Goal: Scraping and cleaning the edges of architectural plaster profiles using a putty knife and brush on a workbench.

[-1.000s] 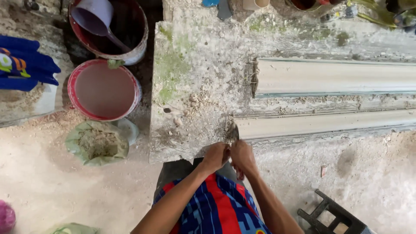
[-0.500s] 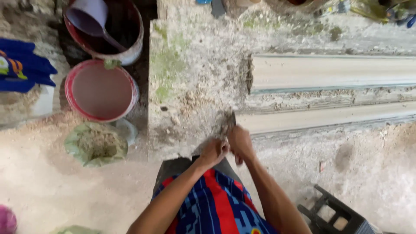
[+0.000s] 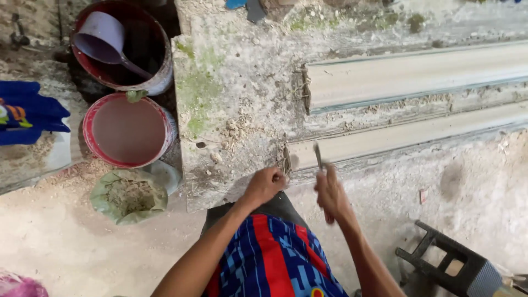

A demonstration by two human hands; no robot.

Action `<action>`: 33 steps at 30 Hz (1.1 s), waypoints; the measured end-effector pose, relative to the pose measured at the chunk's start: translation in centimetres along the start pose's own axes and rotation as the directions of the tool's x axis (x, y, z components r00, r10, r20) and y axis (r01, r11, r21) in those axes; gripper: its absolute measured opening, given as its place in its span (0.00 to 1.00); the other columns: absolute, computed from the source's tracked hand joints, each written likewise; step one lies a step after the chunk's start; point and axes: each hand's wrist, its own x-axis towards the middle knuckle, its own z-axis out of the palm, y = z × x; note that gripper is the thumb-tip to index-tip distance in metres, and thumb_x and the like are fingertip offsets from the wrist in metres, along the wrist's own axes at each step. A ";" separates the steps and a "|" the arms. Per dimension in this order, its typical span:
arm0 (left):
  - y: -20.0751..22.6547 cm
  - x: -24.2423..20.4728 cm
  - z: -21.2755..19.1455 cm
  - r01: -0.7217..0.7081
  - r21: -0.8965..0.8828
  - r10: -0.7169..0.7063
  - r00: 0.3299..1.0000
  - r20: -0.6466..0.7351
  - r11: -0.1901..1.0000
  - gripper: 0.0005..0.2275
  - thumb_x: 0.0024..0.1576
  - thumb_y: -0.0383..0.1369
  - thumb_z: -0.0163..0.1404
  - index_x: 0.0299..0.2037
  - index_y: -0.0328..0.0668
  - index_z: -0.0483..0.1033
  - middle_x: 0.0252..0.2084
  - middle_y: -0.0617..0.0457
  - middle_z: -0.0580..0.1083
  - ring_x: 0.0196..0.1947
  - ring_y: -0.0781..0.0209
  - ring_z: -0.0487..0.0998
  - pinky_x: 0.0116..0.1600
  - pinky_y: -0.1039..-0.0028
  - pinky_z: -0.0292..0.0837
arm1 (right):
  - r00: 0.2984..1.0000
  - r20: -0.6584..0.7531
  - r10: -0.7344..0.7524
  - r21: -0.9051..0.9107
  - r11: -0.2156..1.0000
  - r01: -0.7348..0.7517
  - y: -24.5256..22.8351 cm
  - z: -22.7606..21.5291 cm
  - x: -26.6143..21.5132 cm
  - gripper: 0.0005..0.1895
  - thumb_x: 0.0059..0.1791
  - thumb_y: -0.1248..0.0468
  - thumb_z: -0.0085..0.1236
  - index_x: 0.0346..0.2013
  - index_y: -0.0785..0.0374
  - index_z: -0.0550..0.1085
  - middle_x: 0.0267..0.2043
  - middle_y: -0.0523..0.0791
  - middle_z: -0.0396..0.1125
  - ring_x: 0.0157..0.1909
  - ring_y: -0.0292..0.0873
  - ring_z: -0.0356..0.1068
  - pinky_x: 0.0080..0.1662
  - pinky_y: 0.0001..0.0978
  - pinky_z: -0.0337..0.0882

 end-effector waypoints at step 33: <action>7.4 16.8 -0.5 -0.340 0.615 0.011 0.881 0.474 0.712 0.15 0.48 0.46 0.67 0.33 0.45 0.83 0.34 0.49 0.81 0.38 0.50 0.83 0.45 0.55 0.77 | 0.976 0.021 -0.219 -0.289 0.933 0.215 2.1 10.0 -2.4 0.20 0.54 0.58 0.45 0.60 0.57 0.67 0.29 0.64 0.70 0.33 0.70 0.72 0.35 0.66 0.70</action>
